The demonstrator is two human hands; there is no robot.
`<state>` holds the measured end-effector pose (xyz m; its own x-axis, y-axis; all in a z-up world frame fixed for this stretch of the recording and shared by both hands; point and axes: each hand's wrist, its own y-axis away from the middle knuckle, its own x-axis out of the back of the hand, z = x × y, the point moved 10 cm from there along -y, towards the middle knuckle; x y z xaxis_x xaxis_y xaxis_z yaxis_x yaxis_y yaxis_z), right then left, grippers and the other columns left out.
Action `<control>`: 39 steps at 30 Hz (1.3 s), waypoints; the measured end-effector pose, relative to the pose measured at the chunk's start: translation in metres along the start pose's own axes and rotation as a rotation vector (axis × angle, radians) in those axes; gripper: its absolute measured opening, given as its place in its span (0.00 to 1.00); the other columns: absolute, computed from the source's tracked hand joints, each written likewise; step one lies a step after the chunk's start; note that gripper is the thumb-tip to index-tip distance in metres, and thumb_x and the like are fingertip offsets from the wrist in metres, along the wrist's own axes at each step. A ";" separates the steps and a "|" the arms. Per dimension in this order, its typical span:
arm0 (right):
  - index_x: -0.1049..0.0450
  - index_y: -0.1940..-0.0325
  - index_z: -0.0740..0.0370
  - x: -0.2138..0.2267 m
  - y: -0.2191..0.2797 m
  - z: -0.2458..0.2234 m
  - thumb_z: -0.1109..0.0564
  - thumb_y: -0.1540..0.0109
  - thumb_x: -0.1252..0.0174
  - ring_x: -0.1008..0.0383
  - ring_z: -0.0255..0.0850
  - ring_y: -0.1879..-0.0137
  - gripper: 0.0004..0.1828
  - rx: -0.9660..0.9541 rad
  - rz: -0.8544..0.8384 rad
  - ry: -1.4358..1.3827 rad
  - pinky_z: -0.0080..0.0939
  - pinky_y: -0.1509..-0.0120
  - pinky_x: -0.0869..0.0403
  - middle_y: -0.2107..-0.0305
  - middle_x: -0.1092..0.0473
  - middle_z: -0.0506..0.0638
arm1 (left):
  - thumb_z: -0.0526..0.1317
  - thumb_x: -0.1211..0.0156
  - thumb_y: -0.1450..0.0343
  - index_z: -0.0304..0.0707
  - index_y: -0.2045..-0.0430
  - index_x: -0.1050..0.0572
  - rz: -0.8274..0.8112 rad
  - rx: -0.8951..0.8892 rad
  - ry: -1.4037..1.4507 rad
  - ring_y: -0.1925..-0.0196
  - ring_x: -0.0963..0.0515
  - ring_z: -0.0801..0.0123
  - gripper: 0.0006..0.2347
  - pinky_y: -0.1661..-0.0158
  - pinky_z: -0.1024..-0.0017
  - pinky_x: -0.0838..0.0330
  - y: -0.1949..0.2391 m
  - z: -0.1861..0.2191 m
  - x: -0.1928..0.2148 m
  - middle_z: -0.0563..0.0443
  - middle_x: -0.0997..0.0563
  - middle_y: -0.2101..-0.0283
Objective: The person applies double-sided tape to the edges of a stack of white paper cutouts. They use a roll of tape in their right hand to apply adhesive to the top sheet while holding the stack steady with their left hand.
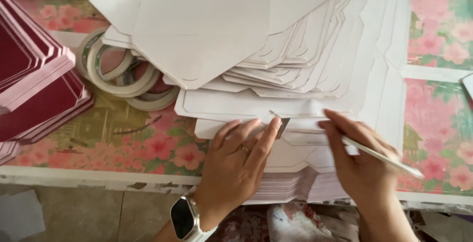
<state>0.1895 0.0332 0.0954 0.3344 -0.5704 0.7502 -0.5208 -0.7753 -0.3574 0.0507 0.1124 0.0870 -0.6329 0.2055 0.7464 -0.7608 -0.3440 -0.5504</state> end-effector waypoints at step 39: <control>0.29 0.47 0.69 0.026 0.072 0.074 0.64 0.37 0.52 0.24 0.35 0.69 0.15 -0.377 0.015 -0.431 0.29 0.59 0.25 0.72 0.26 0.52 | 0.36 0.48 0.25 0.30 0.43 0.41 0.013 0.009 0.200 0.51 0.19 0.60 0.18 0.40 0.56 0.29 0.006 0.051 -0.027 0.41 0.19 0.54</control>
<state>0.2187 -0.0577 0.0485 0.5733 -0.7011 0.4239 -0.7459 -0.6608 -0.0841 0.0703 0.0578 0.0823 -0.6594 0.3789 0.6493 -0.7515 -0.3554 -0.5558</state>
